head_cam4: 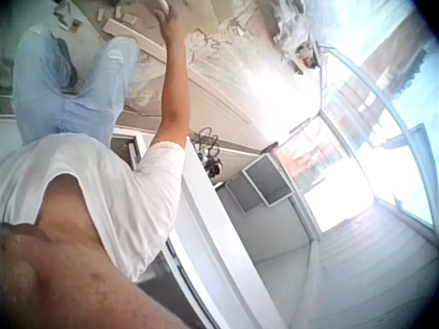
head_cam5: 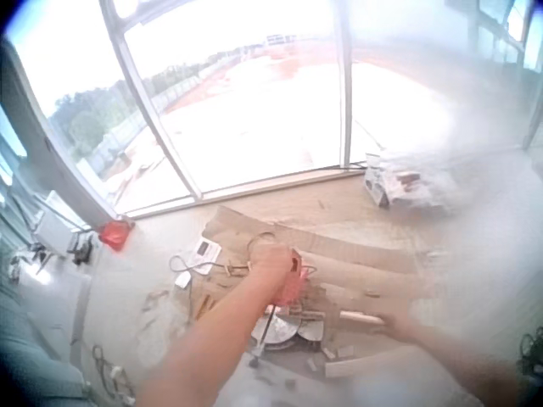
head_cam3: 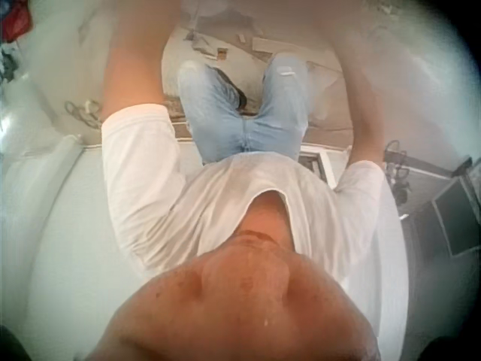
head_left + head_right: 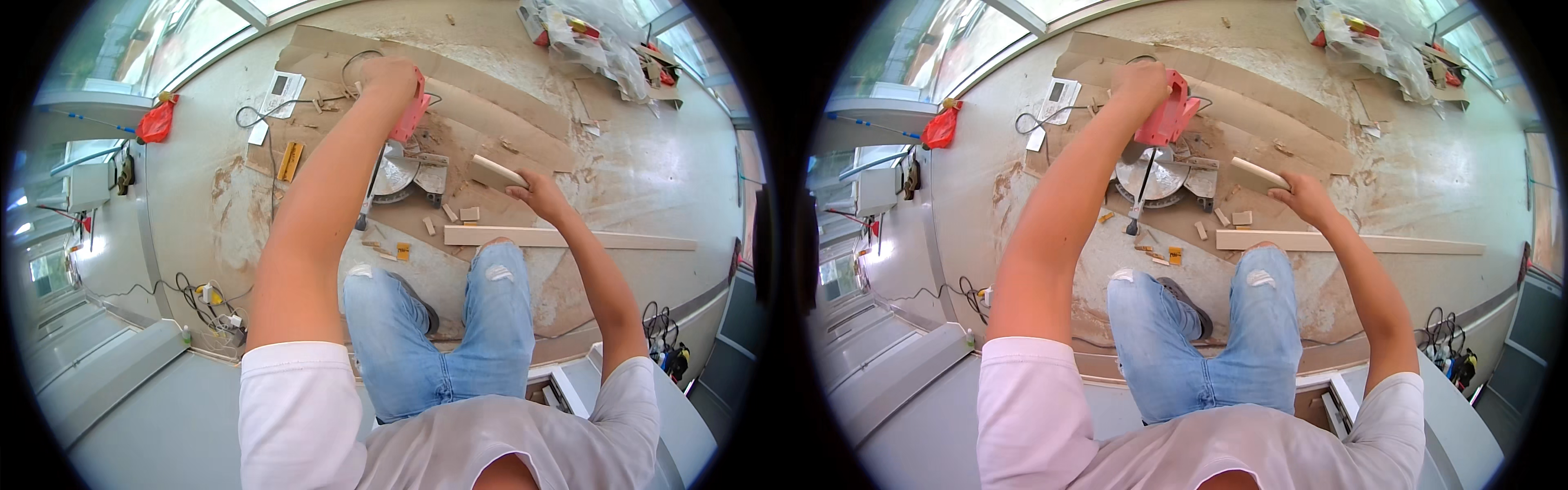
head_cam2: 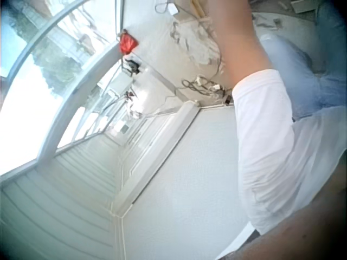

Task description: The person measures and cuts wooden baseboard pieces using a miter saw, then carries them to a room to fit them along the wall-floor junction. They repeatedly adjust the pieces to ensure a snug fit in the corners and along the walls.

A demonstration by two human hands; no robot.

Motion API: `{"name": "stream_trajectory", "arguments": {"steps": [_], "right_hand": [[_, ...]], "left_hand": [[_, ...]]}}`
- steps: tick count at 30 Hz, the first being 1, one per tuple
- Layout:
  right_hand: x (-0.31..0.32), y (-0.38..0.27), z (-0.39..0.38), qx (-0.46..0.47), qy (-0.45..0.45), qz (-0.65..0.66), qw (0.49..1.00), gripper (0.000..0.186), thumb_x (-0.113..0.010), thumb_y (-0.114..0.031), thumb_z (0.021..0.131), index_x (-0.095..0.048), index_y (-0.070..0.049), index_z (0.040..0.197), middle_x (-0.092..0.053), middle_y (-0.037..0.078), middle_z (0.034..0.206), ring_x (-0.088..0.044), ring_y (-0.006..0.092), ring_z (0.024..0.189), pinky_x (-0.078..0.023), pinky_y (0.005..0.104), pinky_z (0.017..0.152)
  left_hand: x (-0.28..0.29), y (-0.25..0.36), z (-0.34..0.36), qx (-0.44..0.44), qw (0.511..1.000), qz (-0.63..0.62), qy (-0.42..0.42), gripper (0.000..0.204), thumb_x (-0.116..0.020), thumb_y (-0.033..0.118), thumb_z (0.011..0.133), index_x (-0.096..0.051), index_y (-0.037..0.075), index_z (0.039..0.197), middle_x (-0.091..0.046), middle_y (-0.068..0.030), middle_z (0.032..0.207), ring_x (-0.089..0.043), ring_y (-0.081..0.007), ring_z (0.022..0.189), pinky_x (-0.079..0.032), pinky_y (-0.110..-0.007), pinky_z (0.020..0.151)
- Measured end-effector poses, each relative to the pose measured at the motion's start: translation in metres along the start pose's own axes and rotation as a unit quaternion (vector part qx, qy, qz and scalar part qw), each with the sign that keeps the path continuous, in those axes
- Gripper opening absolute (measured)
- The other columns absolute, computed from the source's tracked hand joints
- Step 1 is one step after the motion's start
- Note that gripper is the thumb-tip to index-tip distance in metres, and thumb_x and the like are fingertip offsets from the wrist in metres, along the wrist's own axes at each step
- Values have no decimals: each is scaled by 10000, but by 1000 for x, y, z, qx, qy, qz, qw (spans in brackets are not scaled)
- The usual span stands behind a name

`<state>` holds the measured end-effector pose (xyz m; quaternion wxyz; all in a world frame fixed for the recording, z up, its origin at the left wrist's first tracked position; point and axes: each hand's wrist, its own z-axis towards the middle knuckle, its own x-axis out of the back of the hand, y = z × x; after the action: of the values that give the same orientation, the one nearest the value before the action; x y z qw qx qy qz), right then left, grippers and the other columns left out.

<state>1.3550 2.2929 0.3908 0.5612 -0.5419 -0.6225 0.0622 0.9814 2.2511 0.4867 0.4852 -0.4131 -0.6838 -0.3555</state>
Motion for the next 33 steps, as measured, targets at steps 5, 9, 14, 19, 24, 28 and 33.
{"name": "stream_trajectory", "arguments": {"steps": [5,9,14,19,24,28,33], "right_hand": [[141,-141,-138,-40,40,101,993,407,-754,-296,924,-614,-43,1211,-720,179,901,-700,275,834,-533,382,762],[206,-258,-201,3,9,157,988,370,-748,-285,933,-617,-28,1164,-716,181,936,-695,269,846,-534,376,770],[276,-373,-260,83,-44,145,985,331,-756,-241,920,-633,-28,1141,-706,164,965,-690,283,868,-529,372,779],[321,-457,-295,191,-120,112,968,318,-775,-189,890,-642,-33,1133,-687,161,941,-669,334,856,-520,389,753],[334,-486,-314,335,-146,92,926,307,-782,-152,873,-641,-28,1115,-673,162,905,-654,358,823,-509,407,723],[333,-516,-332,434,-197,102,873,305,-781,-143,877,-634,-13,1110,-684,154,927,-669,336,815,-511,397,718],[305,-557,-361,498,-286,108,811,294,-785,-129,862,-630,-18,1086,-679,151,895,-654,353,805,-500,407,704]], "left_hand": [[124,74,-109,3,888,-458,32,456,-575,388,920,-621,61,1236,-657,-80,1071,-634,-212,980,-486,-344,863],[208,79,-244,-28,637,-758,-139,556,-578,263,903,-445,59,1402,-430,2,1044,-435,-102,896,-412,-253,845],[340,97,-367,-58,577,-809,-95,737,-712,117,836,-365,104,1486,-387,-18,1107,-399,-98,960,-391,-239,876],[403,109,-454,-63,591,-804,36,794,-794,91,826,-358,113,1489,-405,-27,1098,-414,-105,985,-389,-244,902],[417,138,-531,-23,594,-782,189,694,-830,51,808,-458,94,1393,-501,-39,1097,-495,-123,1004,-429,-255,906],[424,171,-604,20,568,-762,310,551,-857,-5,754,-583,58,1227,-606,-72,1088,-600,-157,1006,-511,-293,891],[423,214,-690,98,531,-703,462,453,-859,-32,711,-657,19,1114,-678,-112,1051,-682,-218,1002,-587,-326,863]]}}
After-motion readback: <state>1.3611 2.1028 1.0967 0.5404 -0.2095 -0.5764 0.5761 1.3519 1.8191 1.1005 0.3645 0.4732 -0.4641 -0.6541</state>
